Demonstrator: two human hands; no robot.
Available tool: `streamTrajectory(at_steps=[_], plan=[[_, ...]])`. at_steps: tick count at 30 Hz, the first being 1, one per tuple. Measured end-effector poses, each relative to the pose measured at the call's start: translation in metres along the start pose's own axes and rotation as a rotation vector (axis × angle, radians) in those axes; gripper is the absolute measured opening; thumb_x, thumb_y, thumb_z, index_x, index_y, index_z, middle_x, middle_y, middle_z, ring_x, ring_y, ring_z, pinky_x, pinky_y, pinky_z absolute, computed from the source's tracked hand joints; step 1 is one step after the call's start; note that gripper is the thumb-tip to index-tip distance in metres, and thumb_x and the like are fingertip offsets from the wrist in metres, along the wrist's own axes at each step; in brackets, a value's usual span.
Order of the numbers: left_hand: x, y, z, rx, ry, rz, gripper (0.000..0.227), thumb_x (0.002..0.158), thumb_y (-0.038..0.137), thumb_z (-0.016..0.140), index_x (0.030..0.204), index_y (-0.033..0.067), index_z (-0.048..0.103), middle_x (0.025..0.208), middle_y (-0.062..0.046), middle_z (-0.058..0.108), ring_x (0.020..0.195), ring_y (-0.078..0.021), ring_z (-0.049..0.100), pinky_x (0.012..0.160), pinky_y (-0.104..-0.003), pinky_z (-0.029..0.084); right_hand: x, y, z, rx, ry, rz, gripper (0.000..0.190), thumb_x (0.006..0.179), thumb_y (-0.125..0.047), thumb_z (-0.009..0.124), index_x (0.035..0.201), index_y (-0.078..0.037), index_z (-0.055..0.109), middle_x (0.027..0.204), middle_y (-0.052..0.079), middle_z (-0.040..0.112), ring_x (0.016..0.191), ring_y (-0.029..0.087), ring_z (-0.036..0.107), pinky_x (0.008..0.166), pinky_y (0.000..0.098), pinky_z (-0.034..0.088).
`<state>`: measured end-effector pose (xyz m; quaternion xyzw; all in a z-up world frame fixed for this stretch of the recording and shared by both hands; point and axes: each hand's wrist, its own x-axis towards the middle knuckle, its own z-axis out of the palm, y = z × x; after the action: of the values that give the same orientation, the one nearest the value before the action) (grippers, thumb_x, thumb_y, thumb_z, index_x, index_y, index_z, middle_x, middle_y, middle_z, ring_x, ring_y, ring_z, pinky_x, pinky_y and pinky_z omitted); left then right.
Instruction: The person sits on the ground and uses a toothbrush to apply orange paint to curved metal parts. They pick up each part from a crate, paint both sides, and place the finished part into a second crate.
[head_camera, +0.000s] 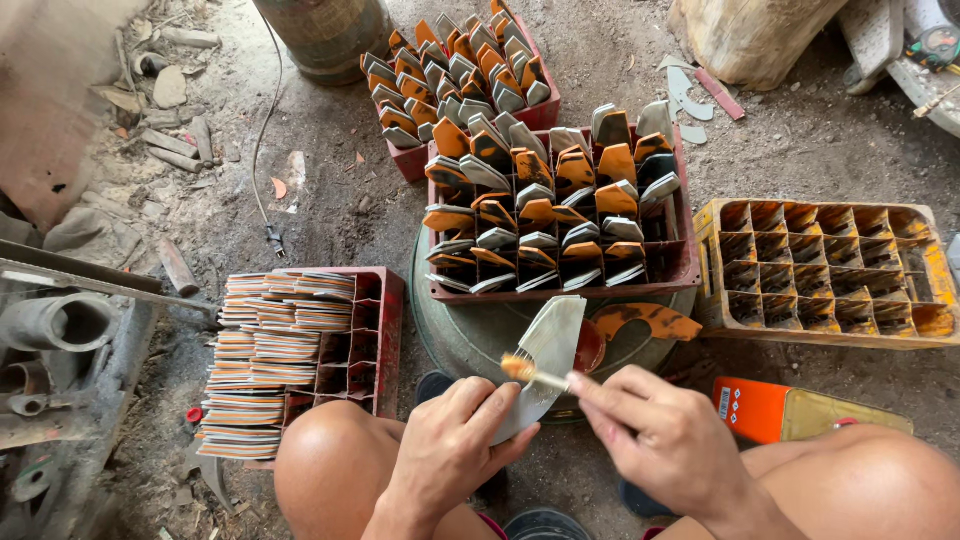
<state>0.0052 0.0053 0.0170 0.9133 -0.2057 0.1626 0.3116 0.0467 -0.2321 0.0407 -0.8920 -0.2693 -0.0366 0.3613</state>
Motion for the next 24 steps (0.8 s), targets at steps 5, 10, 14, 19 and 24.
streamTrajectory(at_steps=[5, 10, 14, 19, 24], plan=[[-0.004, 0.000, -0.002, -0.023, 0.018, 0.001, 0.042, 0.080, 0.026, 0.088, 0.111, 0.0049, 0.069, 0.090, -0.006, 0.062, 0.074, -0.0222, 0.066, 0.063, -0.035, 0.056, 0.009, 0.007, -0.008, 0.093, 0.094, 0.077, 0.030, 0.085, -0.011, 0.074, 0.116, -0.009, 0.077, 0.077, 0.004, 0.068, 0.059, 0.015, 0.063, 0.055, 0.0298, 0.053], [-0.005, 0.001, -0.007, -0.033, -0.001, -0.012, 0.042, 0.080, 0.025, 0.087, 0.111, 0.0047, 0.069, 0.091, -0.007, 0.063, 0.074, -0.0229, 0.067, 0.062, -0.035, 0.056, 0.014, 0.018, -0.026, -0.007, 0.217, 0.270, 0.031, 0.091, -0.011, 0.071, 0.121, -0.007, 0.074, 0.074, 0.008, 0.067, 0.056, 0.015, 0.059, 0.054, 0.0306, 0.048], [-0.004, 0.002, -0.006, -0.023, 0.024, -0.008, 0.042, 0.079, 0.026, 0.087, 0.110, 0.0055, 0.069, 0.092, -0.007, 0.063, 0.073, -0.0239, 0.068, 0.062, -0.036, 0.056, 0.009, 0.011, -0.022, 0.276, 0.143, 0.140, 0.030, 0.088, -0.013, 0.072, 0.117, -0.007, 0.076, 0.074, 0.004, 0.069, 0.058, 0.014, 0.060, 0.051, 0.0277, 0.049], [-0.007, 0.001, -0.005, -0.035, -0.005, -0.040, 0.044, 0.079, 0.028, 0.089, 0.110, 0.0053, 0.068, 0.090, -0.008, 0.063, 0.071, -0.0257, 0.067, 0.060, -0.037, 0.055, 0.009, 0.018, -0.024, -0.058, 0.233, 0.138, 0.030, 0.091, -0.011, 0.071, 0.121, -0.009, 0.074, 0.084, 0.007, 0.069, 0.063, 0.015, 0.063, 0.059, 0.0299, 0.051], [-0.008, -0.001, 0.001, -0.055, -0.028, -0.146, 0.064, 0.069, 0.046, 0.090, 0.111, 0.0039, 0.066, 0.087, -0.009, 0.063, 0.070, -0.0279, 0.068, 0.059, -0.038, 0.055, 0.000, 0.015, -0.027, -0.068, -0.021, 0.066, 0.034, 0.080, -0.013, 0.075, 0.114, -0.014, 0.078, 0.074, 0.003, 0.069, 0.052, 0.016, 0.065, 0.049, 0.0315, 0.052]])
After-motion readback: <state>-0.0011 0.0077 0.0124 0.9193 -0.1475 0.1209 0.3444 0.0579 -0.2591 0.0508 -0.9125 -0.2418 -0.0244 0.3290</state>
